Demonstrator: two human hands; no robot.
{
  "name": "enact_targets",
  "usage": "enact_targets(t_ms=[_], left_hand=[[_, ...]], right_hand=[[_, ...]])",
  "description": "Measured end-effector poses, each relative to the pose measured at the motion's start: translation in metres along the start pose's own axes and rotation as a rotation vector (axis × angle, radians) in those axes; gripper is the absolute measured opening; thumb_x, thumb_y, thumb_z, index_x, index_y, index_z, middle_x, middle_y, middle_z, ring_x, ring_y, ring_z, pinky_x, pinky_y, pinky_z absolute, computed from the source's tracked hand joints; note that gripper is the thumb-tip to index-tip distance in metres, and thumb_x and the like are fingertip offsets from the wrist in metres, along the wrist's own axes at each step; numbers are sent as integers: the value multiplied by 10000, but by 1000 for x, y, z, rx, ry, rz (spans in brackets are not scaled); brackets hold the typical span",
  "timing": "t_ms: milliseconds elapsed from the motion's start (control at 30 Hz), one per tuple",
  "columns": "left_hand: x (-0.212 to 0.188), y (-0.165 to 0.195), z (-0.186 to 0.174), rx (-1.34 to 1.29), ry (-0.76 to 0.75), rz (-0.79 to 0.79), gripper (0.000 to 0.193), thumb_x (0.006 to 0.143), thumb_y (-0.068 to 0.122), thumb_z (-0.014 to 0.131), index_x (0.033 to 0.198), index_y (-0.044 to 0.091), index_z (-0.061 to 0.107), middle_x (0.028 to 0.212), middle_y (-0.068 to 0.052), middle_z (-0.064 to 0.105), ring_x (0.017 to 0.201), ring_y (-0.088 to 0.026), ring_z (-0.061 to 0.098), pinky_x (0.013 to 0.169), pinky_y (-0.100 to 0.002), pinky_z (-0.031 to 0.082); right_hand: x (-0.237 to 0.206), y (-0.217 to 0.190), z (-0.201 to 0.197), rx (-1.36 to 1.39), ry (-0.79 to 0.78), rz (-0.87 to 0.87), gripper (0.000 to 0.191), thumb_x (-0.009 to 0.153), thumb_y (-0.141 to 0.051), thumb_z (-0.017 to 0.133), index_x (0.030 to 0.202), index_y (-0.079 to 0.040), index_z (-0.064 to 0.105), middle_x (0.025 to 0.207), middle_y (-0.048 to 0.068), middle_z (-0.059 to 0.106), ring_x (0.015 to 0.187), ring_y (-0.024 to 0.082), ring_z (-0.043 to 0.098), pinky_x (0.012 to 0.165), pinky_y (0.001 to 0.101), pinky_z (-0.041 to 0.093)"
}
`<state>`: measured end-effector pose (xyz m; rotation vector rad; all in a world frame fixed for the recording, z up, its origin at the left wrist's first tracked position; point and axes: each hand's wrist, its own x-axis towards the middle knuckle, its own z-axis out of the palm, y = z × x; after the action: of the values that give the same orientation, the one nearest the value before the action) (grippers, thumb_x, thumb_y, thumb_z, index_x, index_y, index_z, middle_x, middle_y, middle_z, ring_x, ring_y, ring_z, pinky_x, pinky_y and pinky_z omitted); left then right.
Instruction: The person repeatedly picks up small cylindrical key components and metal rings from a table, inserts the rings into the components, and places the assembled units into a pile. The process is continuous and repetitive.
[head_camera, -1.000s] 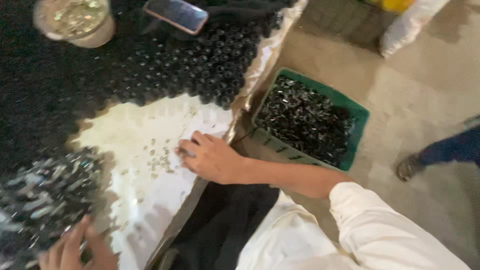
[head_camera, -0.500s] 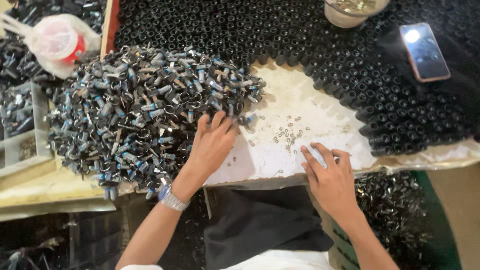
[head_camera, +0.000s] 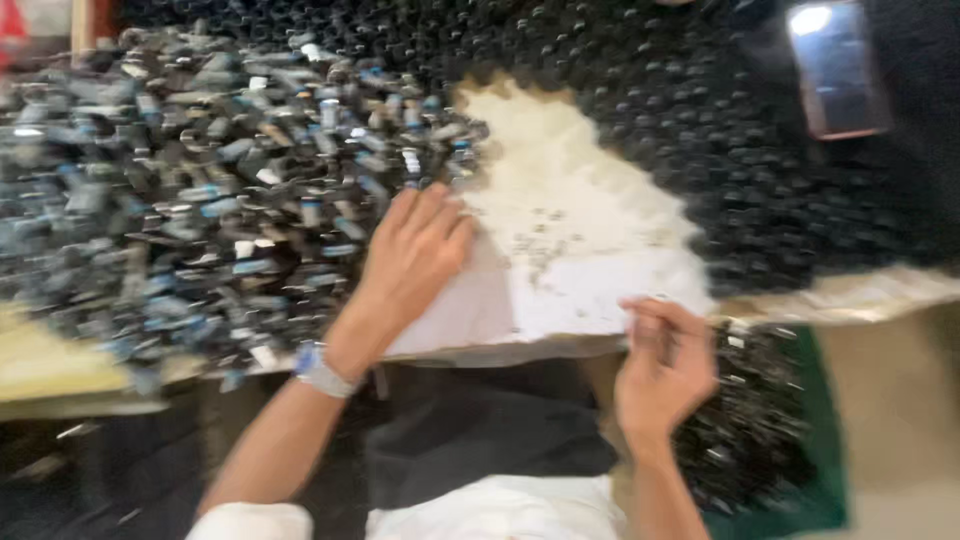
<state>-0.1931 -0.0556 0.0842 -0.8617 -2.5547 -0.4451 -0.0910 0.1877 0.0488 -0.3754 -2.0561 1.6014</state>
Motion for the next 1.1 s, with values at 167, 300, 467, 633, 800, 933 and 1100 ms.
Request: enact_targets(t_ms=[167, 300, 467, 633, 800, 933, 1100], left_hand=[[-43, 44, 11, -945, 309, -736, 65, 965, 94, 715, 980, 55, 665, 976, -63, 766, 937, -188, 691, 878, -334, 542], [-85, 78, 38, -1805, 320, -1120, 112, 1028, 104, 676, 1045, 10, 616, 962, -99, 726, 898, -152, 668, 822, -297, 523], [-108, 93, 43, -2187, 280, -1024, 236, 1050, 162, 654, 1221, 5, 609, 1006, -91, 707, 908, -152, 680, 859, -306, 544], [-115, 93, 36, -2232, 171, -972, 285, 1073, 179, 647, 1259, -33, 605, 1052, -90, 711, 929, -142, 681, 867, -303, 546], [-121, 95, 38, -2258, 151, -956, 269, 1068, 149, 651, 1250, -46, 609, 1059, -110, 715, 910, -157, 694, 828, -313, 572], [-121, 94, 28, -2125, 147, -1003, 247, 1039, 124, 676, 1188, -71, 639, 1057, -121, 721, 894, -166, 703, 784, -315, 582], [-124, 83, 6, -1563, 69, -713, 178, 984, 85, 734, 1105, -41, 701, 1049, -93, 751, 940, -142, 714, 874, -297, 592]], right_hand=[[-7, -6, 11, 367, -159, 239, 153, 1013, 42, 582, 1117, 52, 693, 999, 135, 731, 550, 59, 478, 476, 220, 360], [-24, -12, 23, 403, -406, 293, 177, 948, 99, 601, 1079, 52, 710, 989, 132, 721, 565, 56, 511, 470, 218, 375], [-35, -19, 29, 73, -451, 51, 188, 903, 104, 724, 1061, 5, 696, 937, 83, 772, 664, 16, 520, 543, 185, 372], [-40, -19, 31, 119, -498, -34, 146, 903, 92, 757, 1005, 5, 698, 1017, 66, 748, 695, -8, 551, 573, 150, 401], [-54, -20, 32, 183, -431, -27, 122, 940, 83, 725, 1027, 7, 686, 1036, 65, 742, 768, 19, 648, 621, 164, 492], [-62, -20, 28, 5, -433, -139, 131, 941, 87, 759, 1039, 27, 696, 1012, 80, 747, 687, 19, 588, 566, 145, 438], [-51, -1, 14, 92, -626, 92, 167, 882, 55, 779, 1038, 18, 732, 1068, 80, 758, 860, 46, 663, 722, 175, 517]])
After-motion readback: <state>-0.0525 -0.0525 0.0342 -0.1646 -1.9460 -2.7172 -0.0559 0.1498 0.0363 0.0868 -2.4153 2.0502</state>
